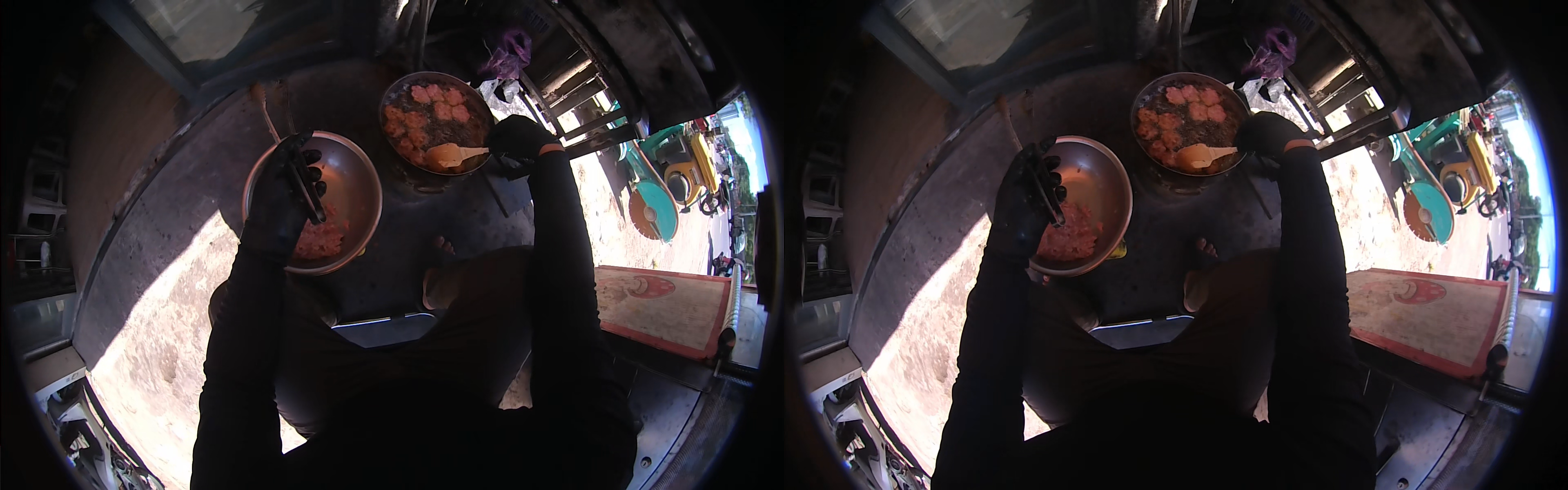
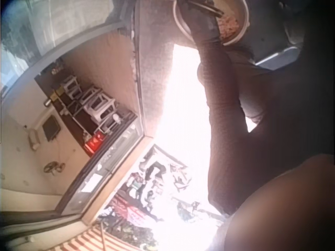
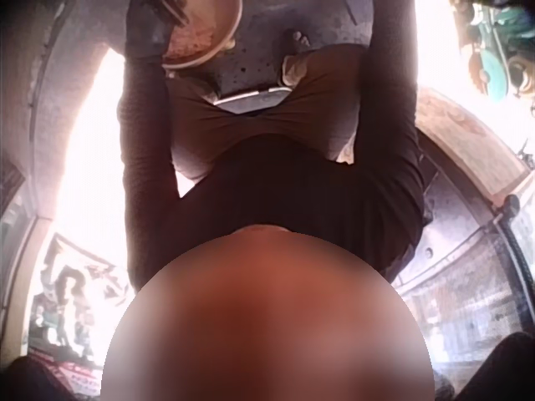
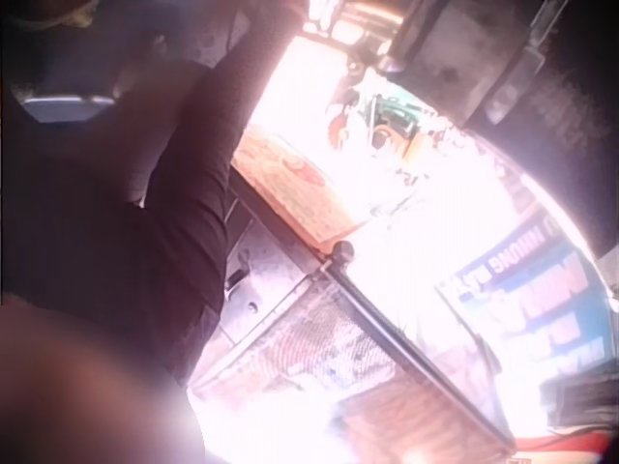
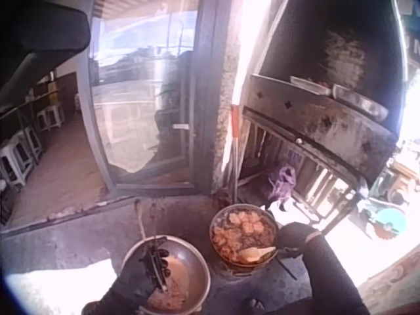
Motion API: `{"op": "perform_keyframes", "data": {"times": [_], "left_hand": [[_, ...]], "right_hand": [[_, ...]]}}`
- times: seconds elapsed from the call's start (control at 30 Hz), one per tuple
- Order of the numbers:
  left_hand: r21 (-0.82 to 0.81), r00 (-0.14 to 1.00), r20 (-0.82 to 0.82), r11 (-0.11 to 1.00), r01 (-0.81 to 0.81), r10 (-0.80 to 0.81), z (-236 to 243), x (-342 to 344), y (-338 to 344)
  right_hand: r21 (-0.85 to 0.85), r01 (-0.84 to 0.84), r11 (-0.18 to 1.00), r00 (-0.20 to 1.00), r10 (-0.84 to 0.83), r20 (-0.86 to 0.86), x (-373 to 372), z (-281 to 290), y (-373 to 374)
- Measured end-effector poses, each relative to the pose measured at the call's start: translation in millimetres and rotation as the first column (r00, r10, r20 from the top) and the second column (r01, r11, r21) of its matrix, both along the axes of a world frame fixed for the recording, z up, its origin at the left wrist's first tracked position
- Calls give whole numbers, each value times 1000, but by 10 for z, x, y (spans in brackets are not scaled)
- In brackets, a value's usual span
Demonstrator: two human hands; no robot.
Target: The person forms raw ground meat into round balls by hand and places them into a pan of hot oil to cook. They use a spoon to scoop meat and a spatula to turn the meatballs in the pan.
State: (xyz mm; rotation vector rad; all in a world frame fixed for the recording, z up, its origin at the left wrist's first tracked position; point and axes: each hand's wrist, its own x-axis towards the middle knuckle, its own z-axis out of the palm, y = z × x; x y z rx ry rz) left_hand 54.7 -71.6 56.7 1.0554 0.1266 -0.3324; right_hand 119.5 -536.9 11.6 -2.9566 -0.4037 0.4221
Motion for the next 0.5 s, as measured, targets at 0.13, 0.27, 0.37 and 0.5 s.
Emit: {"op": "perform_keyframes", "data": {"times": [0.13,0.27,0.37,0.5], "left_hand": [[53,1000,9,998,-21,21,1,3,-14],[82,1000,1,997,-1,1,-24,31,-14],[15,999,-31,1000,-7,8,-50,41,8],[1,1000,-11,1000,3,-2,-74,31,30]], "right_hand": [[139,31,990,999,-27,-31,18,-82,142],[249,29,968,999,-17,-49,23,-91,371],[131,32,991,999,-31,-10,30,34,477],[123,61,991,938,-99,332,12,65,744]]}}
